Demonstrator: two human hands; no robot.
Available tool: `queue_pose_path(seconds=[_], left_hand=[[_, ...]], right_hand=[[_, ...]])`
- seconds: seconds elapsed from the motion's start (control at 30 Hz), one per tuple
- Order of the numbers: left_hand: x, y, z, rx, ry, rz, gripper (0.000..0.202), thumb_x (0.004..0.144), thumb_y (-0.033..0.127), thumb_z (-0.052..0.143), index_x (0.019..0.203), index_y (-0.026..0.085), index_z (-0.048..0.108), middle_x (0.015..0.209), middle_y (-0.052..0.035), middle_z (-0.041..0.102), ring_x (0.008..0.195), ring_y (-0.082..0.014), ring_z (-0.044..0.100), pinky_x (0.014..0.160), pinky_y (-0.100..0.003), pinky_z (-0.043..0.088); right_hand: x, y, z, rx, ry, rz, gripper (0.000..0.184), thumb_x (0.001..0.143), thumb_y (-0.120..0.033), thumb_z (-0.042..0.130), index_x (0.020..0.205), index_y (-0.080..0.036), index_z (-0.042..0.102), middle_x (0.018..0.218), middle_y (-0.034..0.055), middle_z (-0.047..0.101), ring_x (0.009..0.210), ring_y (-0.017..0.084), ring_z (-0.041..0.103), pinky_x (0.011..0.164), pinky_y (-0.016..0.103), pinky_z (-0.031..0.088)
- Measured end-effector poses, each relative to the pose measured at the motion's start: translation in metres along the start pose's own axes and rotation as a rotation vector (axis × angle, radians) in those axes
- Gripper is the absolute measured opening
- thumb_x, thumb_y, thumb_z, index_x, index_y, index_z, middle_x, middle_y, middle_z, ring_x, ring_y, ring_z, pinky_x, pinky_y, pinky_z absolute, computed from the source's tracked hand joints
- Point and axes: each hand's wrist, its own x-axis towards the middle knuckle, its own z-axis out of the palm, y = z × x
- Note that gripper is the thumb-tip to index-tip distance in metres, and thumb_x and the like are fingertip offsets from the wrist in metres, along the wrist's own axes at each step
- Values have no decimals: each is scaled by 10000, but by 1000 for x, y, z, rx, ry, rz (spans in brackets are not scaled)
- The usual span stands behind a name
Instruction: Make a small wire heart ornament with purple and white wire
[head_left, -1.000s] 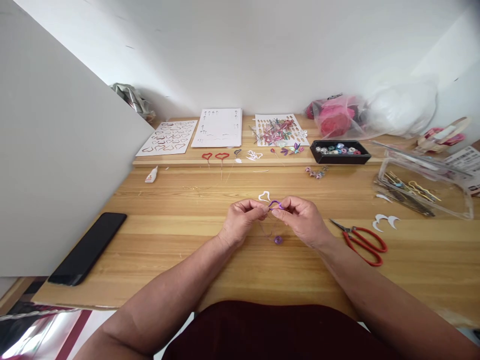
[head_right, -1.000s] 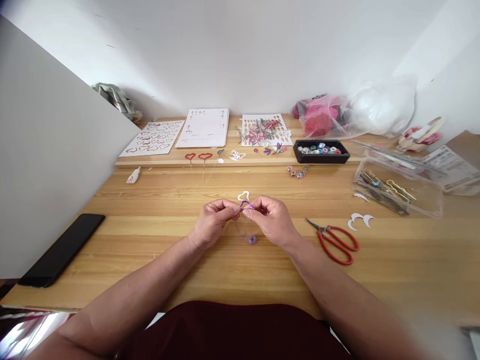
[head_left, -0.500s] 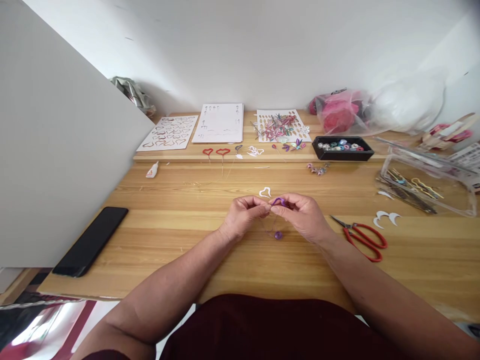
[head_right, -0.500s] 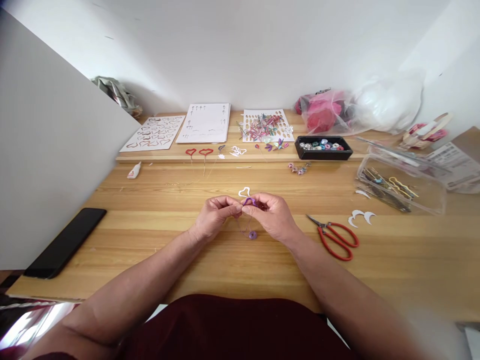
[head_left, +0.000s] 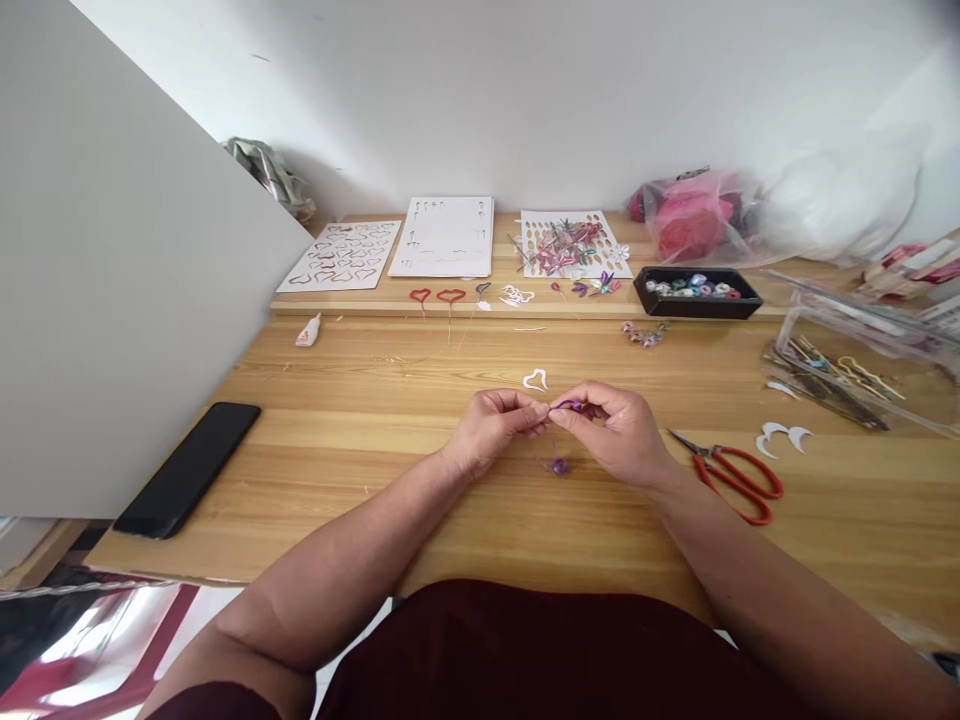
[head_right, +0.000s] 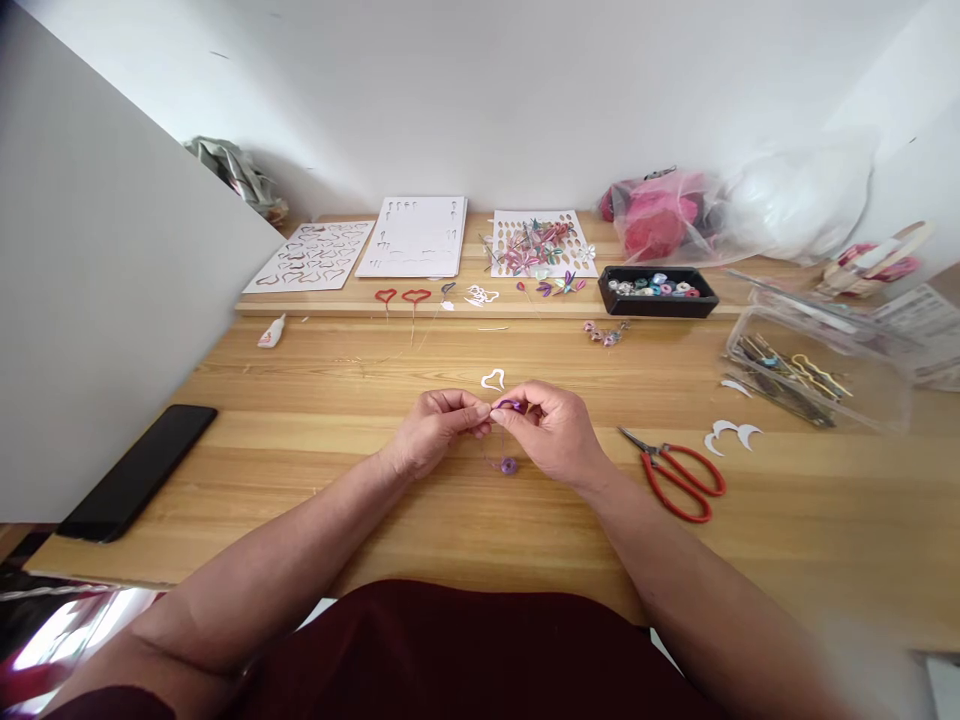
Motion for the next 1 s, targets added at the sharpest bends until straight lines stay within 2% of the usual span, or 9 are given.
queue_pose_path(seconds=[0.27,0.4,0.57,0.73,0.9,1.0], left_hand=[[3,-2,-3,-30,-43,4,482,662,562,814,737,91,739,727,-83,719,638,-127,627,655,-265,491],[4,-2,-5,-11,-46,18,498,700,584,779,733,89,730,734,-85,714,635,-123,626,648,-261,495],[3,-3,-5,5,-49,58,437,738,524,778,780,94,711,764,-73,715,657,-117,642,659,-250,507],[1,-4,-1,-24,-62,43,428,640,391,880,915,114,703,725,-28,712,617,-103,636,630,-238,500],[-1,-4,2,-10,-71,-6,404,628,383,882,866,107,706,696,-25,700,587,-100,614,616,-247,489],[-3,-4,2,13,-71,-5,357,646,375,868,816,109,699,652,-13,679,551,-82,577,597,-235,472]], right_hand=[[3,4,-1,198,-39,101,190,782,-369,749,810,-181,740,766,45,717,695,169,623,665,305,489],[5,2,-2,265,-26,152,259,736,-429,793,780,-179,742,706,23,674,625,133,549,624,290,456],[5,3,0,414,-1,253,302,665,-442,847,734,-175,723,669,1,606,586,104,457,536,256,377],[5,3,3,540,17,307,267,657,-390,863,716,-174,717,646,-16,564,591,96,448,522,237,357],[4,4,5,558,55,309,270,641,-391,869,704,-178,716,682,-2,610,596,99,473,524,239,369],[4,6,7,521,84,293,261,656,-394,860,712,-184,716,660,-12,589,570,96,455,508,241,358]])
